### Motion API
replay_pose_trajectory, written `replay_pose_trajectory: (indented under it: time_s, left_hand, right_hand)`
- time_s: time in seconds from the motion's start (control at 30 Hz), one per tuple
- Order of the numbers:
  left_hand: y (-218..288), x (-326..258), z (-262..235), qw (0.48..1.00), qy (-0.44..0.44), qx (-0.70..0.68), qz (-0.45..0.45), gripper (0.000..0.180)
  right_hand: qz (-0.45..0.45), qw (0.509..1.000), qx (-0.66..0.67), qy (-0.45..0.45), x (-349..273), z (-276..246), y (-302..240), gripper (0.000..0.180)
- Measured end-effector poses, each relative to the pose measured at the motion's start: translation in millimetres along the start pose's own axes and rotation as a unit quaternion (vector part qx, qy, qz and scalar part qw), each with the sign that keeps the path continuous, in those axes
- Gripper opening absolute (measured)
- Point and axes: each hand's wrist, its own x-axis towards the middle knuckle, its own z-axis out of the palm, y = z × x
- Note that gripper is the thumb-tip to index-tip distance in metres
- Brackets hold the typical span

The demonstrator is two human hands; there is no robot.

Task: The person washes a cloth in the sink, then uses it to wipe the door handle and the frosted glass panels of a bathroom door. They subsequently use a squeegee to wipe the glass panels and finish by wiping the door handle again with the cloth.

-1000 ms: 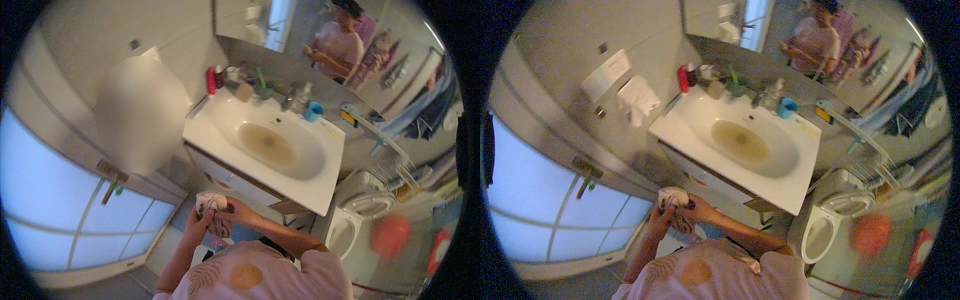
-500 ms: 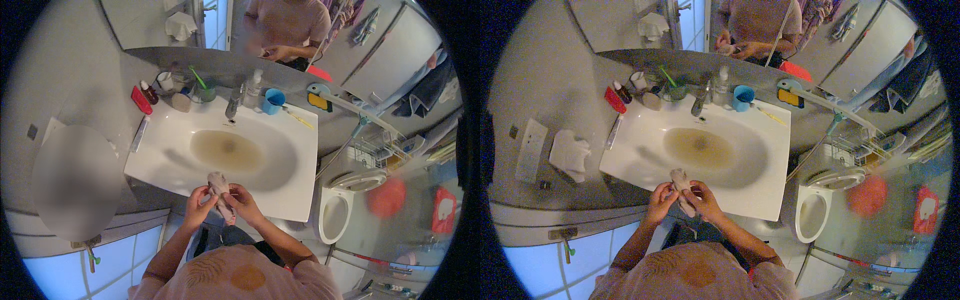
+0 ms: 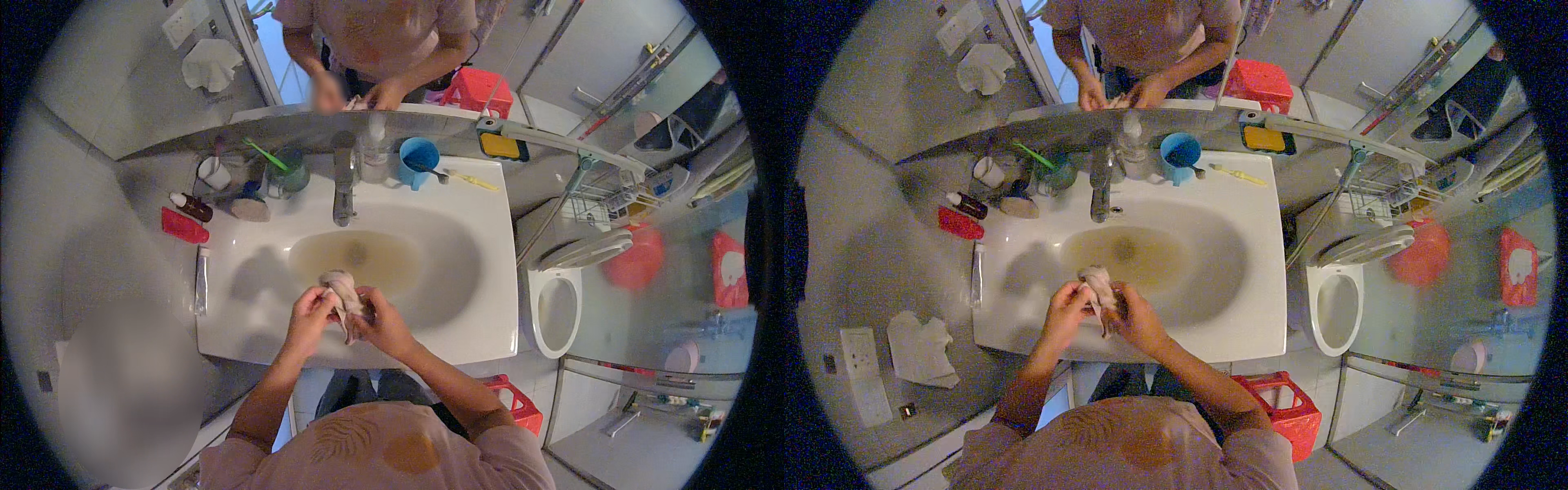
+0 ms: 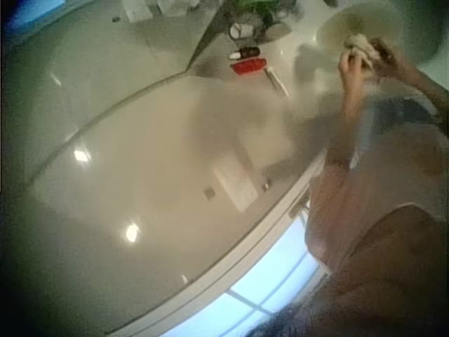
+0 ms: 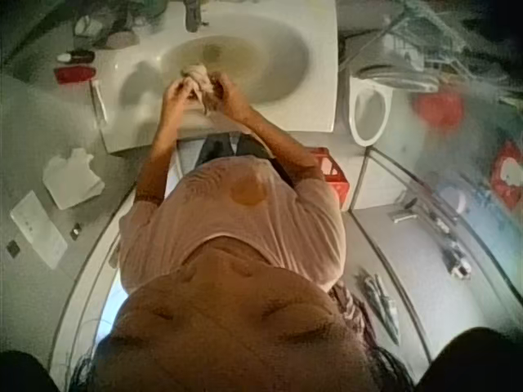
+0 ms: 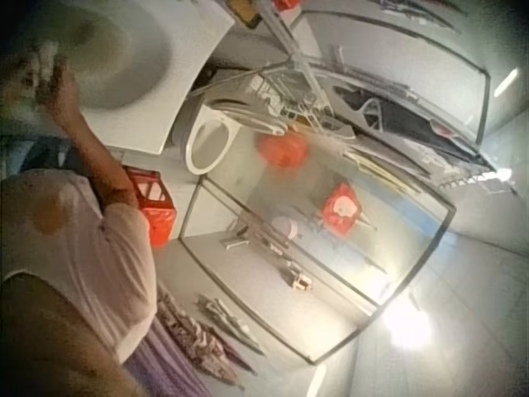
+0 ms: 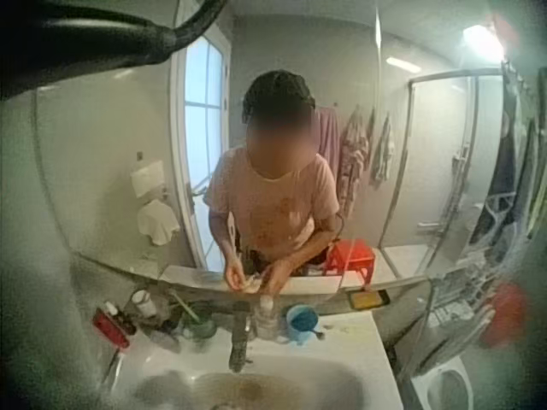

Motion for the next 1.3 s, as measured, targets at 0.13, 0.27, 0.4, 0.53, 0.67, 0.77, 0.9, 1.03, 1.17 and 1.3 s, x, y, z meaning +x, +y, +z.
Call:
replay_pose_trajectory:
  time_s: [0.13, 0.27, 0.4, 0.53, 0.67, 0.77, 0.9, 1.03, 1.17, 1.3]
  left_hand:
    - [5.6, 18.1, -14.0, 0.999, -0.034, -0.001, -0.02, 0.017]
    - [3.6, 22.2, -12.0, 0.994, -0.102, -0.015, -0.026, 0.022]
    - [3.5, 17.6, 1.0, 0.986, -0.084, 0.125, 0.066, 0.029]
    - [5.7, 22.8, -14.3, 0.983, -0.163, 0.085, -0.019, 0.043]
    - [8.0, 17.6, -17.5, 0.979, -0.193, 0.048, -0.042, 0.046]
    - [5.1, 12.7, -12.4, 0.976, -0.191, 0.1, -0.013, 0.045]
    - [5.8, 5.0, -3.8, 0.959, -0.163, -0.116, -0.2, 0.049]
    - [-10.5, 9.8, -2.1, 0.954, -0.102, 0.238, 0.152, 0.046]
    - [-10.2, 8.8, 5.9, 0.949, -0.006, 0.237, 0.207, 0.04]
    - [16.7, 28.7, -27.4, 0.946, -0.046, 0.238, 0.213, 0.027]
  right_hand:
    - [0.096, 0.958, 0.271, -0.02, 19.1, -9.4, 14.3, 0.023]
    - [0.209, 0.925, 0.316, -0.002, 21.6, -18.2, 5.2, 0.022]
    - [0.279, 0.805, 0.518, -0.073, 24.0, -20.9, 1.6, 0.041]
    - [0.254, 0.699, 0.654, -0.138, 23.8, -27.3, 11.0, 0.053]
    - [0.199, 0.672, 0.692, -0.171, 18.7, -36.3, 14.0, 0.053]
    - [0.169, 0.686, 0.69, -0.158, 9.3, -28.9, 4.7, 0.053]
    - [0.213, 0.629, 0.734, -0.143, 4.5, -26.9, 18.6, 0.042]
    - [0.197, 0.742, 0.609, -0.196, 13.5, -29.6, 8.2, 0.037]
    - [0.231, 0.687, 0.651, -0.227, 14.1, -29.6, 13.4, 0.039]
    - [0.237, 0.716, 0.628, -0.193, 2.1, -47.9, 19.1, 0.047]
